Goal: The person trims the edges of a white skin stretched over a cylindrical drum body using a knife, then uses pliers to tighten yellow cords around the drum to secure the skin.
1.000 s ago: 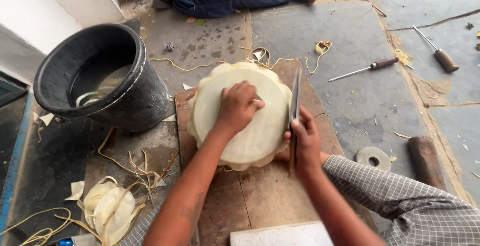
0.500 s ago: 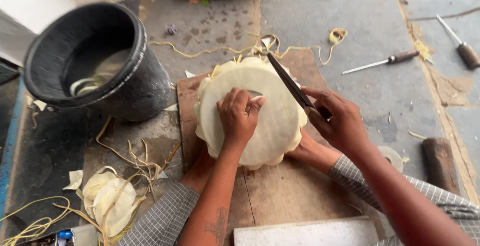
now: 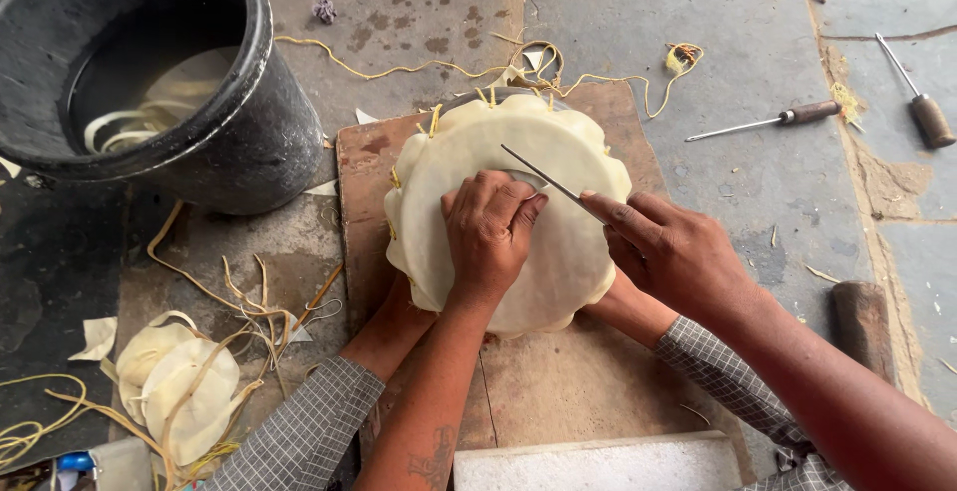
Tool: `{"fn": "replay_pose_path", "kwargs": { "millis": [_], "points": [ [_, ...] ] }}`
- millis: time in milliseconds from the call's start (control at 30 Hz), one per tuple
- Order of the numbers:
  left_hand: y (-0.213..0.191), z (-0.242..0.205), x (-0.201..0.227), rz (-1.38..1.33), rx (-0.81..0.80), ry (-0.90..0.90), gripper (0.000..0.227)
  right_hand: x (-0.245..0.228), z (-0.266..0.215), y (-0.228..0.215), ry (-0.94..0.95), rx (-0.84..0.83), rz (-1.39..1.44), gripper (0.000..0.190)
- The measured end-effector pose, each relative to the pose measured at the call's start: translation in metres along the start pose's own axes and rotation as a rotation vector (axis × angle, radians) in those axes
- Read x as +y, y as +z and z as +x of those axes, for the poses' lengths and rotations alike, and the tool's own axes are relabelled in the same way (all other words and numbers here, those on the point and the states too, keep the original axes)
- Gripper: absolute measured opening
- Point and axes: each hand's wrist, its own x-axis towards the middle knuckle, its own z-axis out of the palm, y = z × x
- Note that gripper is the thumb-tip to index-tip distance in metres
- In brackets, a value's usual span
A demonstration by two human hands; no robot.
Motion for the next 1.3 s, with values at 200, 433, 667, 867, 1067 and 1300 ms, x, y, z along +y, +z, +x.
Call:
{"fn": "replay_pose_path", "kwargs": {
  "millis": [200, 433, 667, 867, 1067, 1300],
  "points": [
    [-0.002, -0.001, -0.001, -0.054, 0.013, 0.0, 0.011, 0.0, 0.001, 0.004, -0.009, -0.025, -0.031, 0.049],
    [-0.003, 0.0, -0.005, -0.162, 0.014, -0.007, 0.014, -0.009, -0.032, 0.016, 0.096, 0.042, -0.01, 0.044],
    [-0.008, -0.001, -0.005, -0.223, 0.002, 0.003, 0.014, -0.025, -0.037, 0.03, 0.198, 0.121, 0.04, 0.042],
    [-0.011, -0.001, -0.006, -0.27, -0.016, -0.003, 0.015, -0.037, -0.049, 0.043, 0.361, 0.06, 0.05, 0.04],
    [-0.011, -0.004, -0.014, -0.312, -0.036, -0.014, 0.018, -0.048, -0.053, 0.06, 0.43, 0.136, 0.161, 0.042],
    [-0.02, 0.004, -0.011, -0.263, -0.181, -0.06, 0.027, -0.065, -0.085, 0.079, 0.673, 0.188, 0.657, 0.046]
  ]
}}
